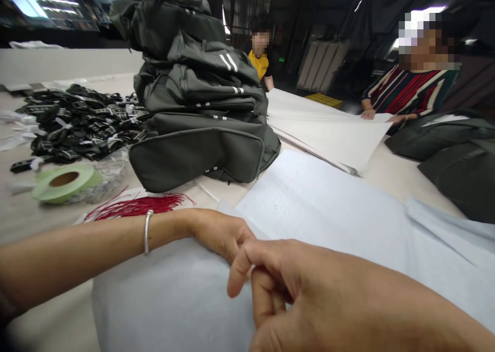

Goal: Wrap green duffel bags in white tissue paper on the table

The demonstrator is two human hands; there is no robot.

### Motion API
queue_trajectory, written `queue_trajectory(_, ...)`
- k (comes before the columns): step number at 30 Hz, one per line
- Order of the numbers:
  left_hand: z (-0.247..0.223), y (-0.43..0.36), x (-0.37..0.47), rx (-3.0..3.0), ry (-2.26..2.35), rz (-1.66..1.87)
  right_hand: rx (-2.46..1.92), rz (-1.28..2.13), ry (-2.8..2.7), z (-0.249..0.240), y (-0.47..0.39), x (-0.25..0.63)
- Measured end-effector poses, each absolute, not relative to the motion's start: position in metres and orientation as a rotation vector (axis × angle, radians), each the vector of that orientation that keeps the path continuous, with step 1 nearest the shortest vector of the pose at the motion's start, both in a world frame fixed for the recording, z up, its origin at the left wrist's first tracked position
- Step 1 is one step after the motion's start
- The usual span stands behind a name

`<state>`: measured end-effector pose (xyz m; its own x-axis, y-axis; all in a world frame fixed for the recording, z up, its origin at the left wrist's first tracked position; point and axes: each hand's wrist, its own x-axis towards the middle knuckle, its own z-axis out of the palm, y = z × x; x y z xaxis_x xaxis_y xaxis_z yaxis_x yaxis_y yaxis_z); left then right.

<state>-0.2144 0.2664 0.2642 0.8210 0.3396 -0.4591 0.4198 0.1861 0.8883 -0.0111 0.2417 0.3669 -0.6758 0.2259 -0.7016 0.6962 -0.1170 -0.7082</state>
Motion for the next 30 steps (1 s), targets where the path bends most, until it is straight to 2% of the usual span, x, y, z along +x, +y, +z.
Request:
queue_trajectory(5, 0.268, 0.265, -0.215, 1.446, 0.758, -0.1, 1.048, -1.737, 1.849, 0.337, 0.266, -0.015)
queue_trajectory(10, 0.267, 0.261, -0.219, 1.318, 0.798, -0.122, 1.044, -1.824, 1.789, 0.302, 0.275, -0.006)
queue_trajectory(14, 0.263, 0.259, -0.221, 1.267, 0.828, -0.138, 1.037, -1.838, 1.732, 0.291, 0.275, -0.005)
queue_trajectory(20, 0.263, 0.255, -0.225, 1.273, 0.816, -0.117, 1.107, -1.535, 1.906, 0.289, 0.277, -0.006)
queue_trajectory(27, 0.269, 0.258, -0.227, 1.361, 0.862, -0.062, 1.064, -1.834, 1.924, 0.272, 0.291, 0.024)
queue_trajectory(30, 0.271, 0.26, -0.225, 1.402, 0.862, -0.081, 1.063, -1.803, 2.0, 0.271, 0.288, 0.033)
